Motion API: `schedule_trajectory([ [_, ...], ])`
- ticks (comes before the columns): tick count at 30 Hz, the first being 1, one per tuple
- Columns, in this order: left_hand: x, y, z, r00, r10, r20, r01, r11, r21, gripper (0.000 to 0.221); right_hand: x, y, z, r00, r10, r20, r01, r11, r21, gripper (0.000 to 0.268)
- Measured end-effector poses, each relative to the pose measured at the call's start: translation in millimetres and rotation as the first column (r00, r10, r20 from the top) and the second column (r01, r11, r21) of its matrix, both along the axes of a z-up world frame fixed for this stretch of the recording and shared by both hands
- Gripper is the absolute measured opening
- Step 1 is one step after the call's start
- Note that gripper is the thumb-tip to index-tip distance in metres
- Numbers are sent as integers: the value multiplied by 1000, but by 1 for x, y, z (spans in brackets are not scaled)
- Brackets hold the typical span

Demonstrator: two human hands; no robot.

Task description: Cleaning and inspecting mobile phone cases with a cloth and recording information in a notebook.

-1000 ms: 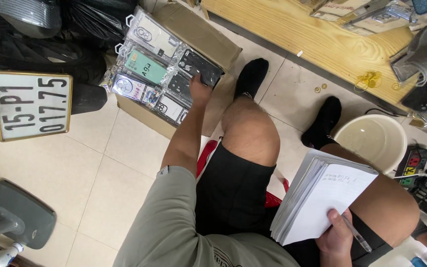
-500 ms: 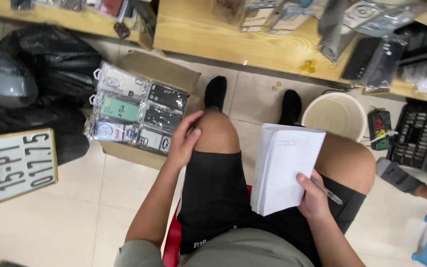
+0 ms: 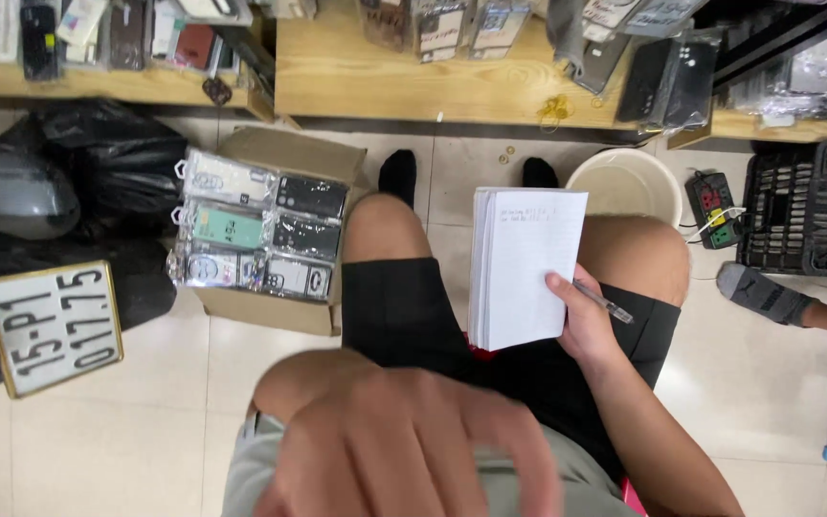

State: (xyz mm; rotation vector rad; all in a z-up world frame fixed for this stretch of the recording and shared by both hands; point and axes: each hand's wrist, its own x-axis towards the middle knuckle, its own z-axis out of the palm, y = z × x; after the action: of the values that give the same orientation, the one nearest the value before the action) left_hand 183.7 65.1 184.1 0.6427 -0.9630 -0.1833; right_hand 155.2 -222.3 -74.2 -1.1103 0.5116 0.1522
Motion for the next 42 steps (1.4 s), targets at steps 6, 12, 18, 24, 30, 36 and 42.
schedule_trajectory([
  [6,-4,-12,16,999,41,3,-40,992,-120,44,3,-1,2,1000,16,19,-16,1000,-7,35],
  [12,2,-40,21,999,-35,-24,28,971,-238,44,-3,-2,5,1000,-4,-5,4,999,34,40],
  [18,27,-66,7,994,-112,-18,98,930,-354,43,1,3,22,1000,-6,13,5,998,66,39],
  [24,42,-83,6,984,-177,-34,142,877,-459,43,-2,5,18,1000,5,-1,-5,997,73,40],
  [30,7,-93,40,970,-240,-41,176,806,-565,43,5,11,35,1000,19,4,-19,998,62,39],
  [36,9,-98,42,956,-289,-54,179,718,-672,44,5,11,33,1000,18,-12,-17,998,64,39],
  [42,17,-97,42,943,-326,-63,166,627,-761,45,9,8,30,1000,14,-26,-13,999,53,38],
])
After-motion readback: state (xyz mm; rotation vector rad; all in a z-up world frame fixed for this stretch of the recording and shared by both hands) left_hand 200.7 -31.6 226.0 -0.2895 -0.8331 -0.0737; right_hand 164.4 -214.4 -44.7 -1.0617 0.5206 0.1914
